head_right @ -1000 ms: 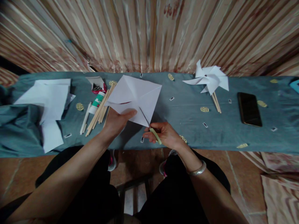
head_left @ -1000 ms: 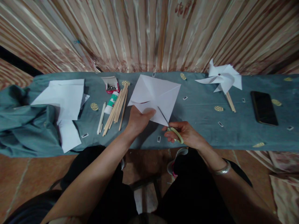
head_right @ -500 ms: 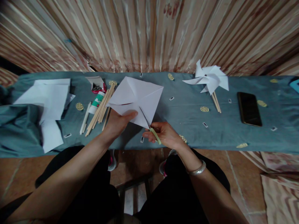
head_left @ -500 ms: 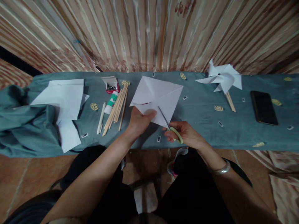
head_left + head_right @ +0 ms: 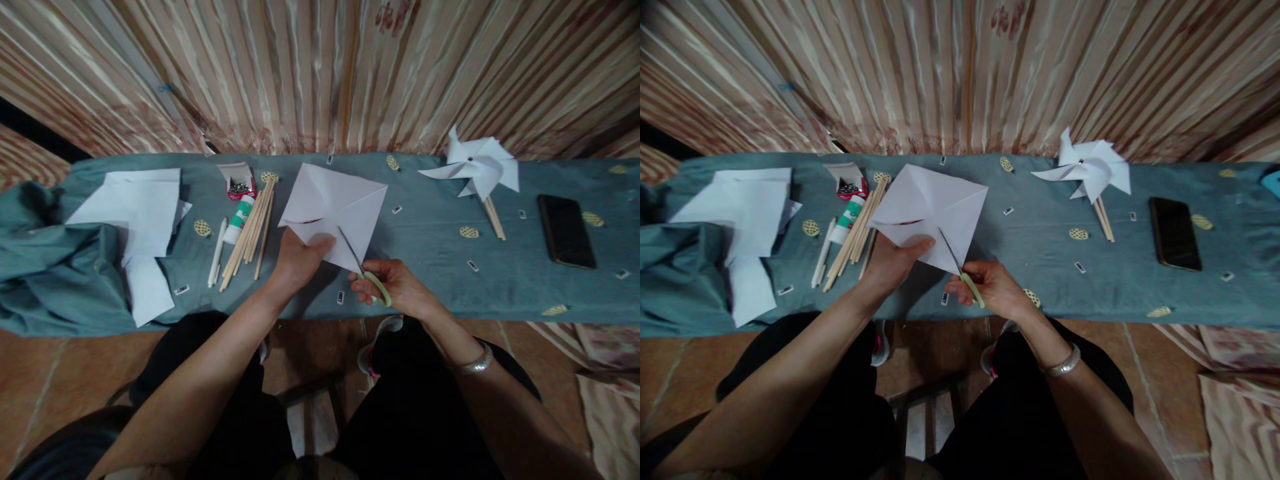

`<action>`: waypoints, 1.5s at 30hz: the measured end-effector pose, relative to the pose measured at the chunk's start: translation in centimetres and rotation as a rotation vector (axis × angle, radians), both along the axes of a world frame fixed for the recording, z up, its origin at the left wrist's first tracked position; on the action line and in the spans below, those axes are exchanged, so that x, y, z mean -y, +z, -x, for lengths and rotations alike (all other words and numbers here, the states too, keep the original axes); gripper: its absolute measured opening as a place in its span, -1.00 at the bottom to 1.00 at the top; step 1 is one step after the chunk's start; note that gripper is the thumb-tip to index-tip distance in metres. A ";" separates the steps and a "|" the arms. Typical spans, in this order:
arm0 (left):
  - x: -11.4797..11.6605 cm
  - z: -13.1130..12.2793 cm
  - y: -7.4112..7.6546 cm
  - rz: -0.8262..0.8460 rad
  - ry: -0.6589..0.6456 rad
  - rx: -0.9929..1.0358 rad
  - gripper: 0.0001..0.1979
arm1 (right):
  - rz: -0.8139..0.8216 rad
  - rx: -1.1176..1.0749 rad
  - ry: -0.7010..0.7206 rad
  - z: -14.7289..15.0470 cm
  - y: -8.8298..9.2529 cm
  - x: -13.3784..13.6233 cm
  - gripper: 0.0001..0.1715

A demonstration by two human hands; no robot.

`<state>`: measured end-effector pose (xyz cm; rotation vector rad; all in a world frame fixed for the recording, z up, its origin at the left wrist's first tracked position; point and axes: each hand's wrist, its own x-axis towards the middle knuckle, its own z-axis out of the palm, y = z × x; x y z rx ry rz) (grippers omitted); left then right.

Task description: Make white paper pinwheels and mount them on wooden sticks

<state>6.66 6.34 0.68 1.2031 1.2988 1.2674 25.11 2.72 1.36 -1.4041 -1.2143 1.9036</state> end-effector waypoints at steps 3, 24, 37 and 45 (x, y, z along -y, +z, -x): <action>0.1 0.0 -0.2 -0.008 -0.008 0.003 -0.77 | -0.032 0.022 0.017 -0.1 0.0 0.0 -0.43; 0.2 -0.1 -0.4 -0.017 -0.027 -0.008 -0.79 | -0.031 0.036 -0.003 0.5 1.0 0.0 -0.41; 0.3 -0.3 -0.5 -0.007 -0.021 0.018 -0.76 | -0.075 0.036 0.023 0.3 0.5 0.0 -0.33; 0.4 -0.2 -0.6 -0.002 -0.012 0.006 -0.74 | -0.051 0.013 -0.012 0.5 0.5 0.0 -0.30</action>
